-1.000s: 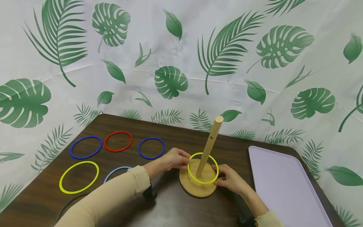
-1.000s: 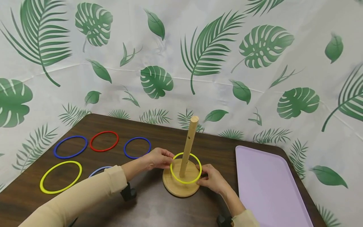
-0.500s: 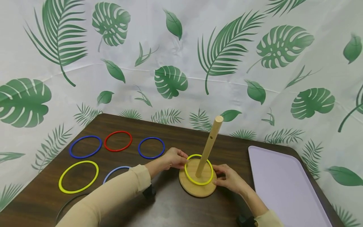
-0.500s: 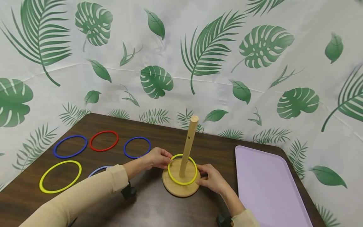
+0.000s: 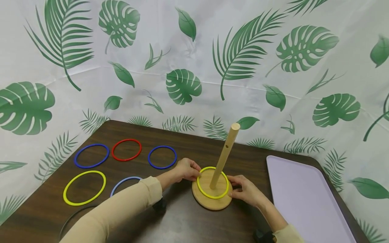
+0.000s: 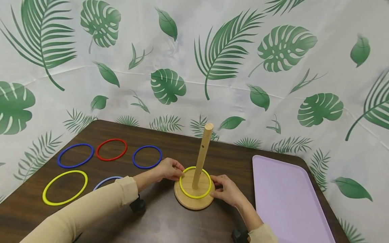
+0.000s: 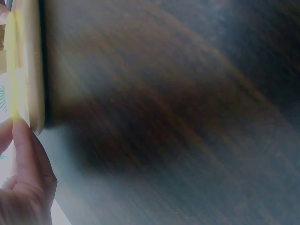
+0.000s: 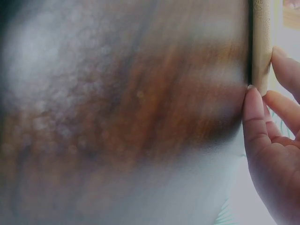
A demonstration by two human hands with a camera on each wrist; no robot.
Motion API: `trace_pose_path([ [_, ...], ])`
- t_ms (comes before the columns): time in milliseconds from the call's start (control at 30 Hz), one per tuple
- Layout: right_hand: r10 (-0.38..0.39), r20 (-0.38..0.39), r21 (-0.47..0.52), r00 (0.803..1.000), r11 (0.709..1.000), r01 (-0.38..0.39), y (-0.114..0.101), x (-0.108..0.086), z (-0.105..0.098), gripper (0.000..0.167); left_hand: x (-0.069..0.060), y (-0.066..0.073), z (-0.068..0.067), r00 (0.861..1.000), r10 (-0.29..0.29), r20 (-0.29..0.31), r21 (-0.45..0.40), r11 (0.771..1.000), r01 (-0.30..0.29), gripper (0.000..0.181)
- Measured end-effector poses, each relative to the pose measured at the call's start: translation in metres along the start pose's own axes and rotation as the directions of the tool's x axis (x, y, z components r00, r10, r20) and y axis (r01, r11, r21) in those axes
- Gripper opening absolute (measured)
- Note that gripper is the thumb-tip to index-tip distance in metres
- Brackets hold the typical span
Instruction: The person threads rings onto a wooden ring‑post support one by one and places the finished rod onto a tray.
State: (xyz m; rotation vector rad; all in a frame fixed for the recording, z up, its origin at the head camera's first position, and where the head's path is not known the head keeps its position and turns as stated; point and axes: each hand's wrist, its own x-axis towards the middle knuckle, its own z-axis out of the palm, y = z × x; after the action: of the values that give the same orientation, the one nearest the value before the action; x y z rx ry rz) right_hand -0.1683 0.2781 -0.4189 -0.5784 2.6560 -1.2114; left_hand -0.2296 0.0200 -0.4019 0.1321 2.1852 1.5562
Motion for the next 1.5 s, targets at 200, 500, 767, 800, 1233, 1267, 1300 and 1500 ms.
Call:
trace_pose_path([
  [200, 0.021, 0.010, 0.008, 1.000, 1.000, -0.021, 0.003, 0.001, 0.000, 0.056, 0.000, -0.003, 0.001, 1.000, 0.028, -0.005, 0.052, 0.998, -0.028, 0.014],
  [500, 0.030, 0.008, 0.006, 1.000, 1.000, -0.030, 0.003, 0.001, 0.000, 0.057, 0.000, 0.003, -0.007, 0.999, 0.051, 0.016, 0.044, 0.998, -0.052, 0.014],
  [767, 0.024, 0.010, 0.012, 1.000, 1.000, -0.024, 0.003, 0.002, 0.000, 0.057, -0.014, 0.015, -0.049, 0.980, 0.060, 0.187, 0.019, 0.998, -0.065, 0.029],
  [800, 0.019, 0.011, 0.011, 1.000, 1.000, -0.020, 0.002, 0.001, 0.000, 0.057, -0.017, 0.015, -0.055, 0.976, 0.059, 0.210, 0.026, 0.998, -0.065, 0.031],
  [1233, -0.001, 0.010, -0.020, 1.000, 1.000, 0.001, 0.003, 0.001, 0.002, 0.058, -0.067, -0.010, -0.135, 0.882, 0.014, 0.472, 0.181, 0.977, -0.112, 0.023],
  [1267, 0.000, 0.008, -0.019, 1.000, 1.000, 0.000, 0.004, 0.002, 0.002, 0.059, -0.072, -0.013, -0.142, 0.865, -0.004, 0.502, 0.203, 0.973, -0.113, 0.021],
  [1300, -0.001, 0.010, -0.019, 1.000, 1.000, 0.001, 0.004, 0.002, 0.002, 0.059, -0.076, -0.016, -0.149, 0.852, -0.025, 0.523, 0.224, 0.969, -0.109, 0.020],
  [1500, 0.011, 0.010, -0.010, 1.000, 1.000, -0.011, 0.006, 0.002, 0.000, 0.060, -0.100, -0.039, -0.187, 0.825, -0.101, 0.557, 0.316, 0.944, -0.098, 0.016],
])
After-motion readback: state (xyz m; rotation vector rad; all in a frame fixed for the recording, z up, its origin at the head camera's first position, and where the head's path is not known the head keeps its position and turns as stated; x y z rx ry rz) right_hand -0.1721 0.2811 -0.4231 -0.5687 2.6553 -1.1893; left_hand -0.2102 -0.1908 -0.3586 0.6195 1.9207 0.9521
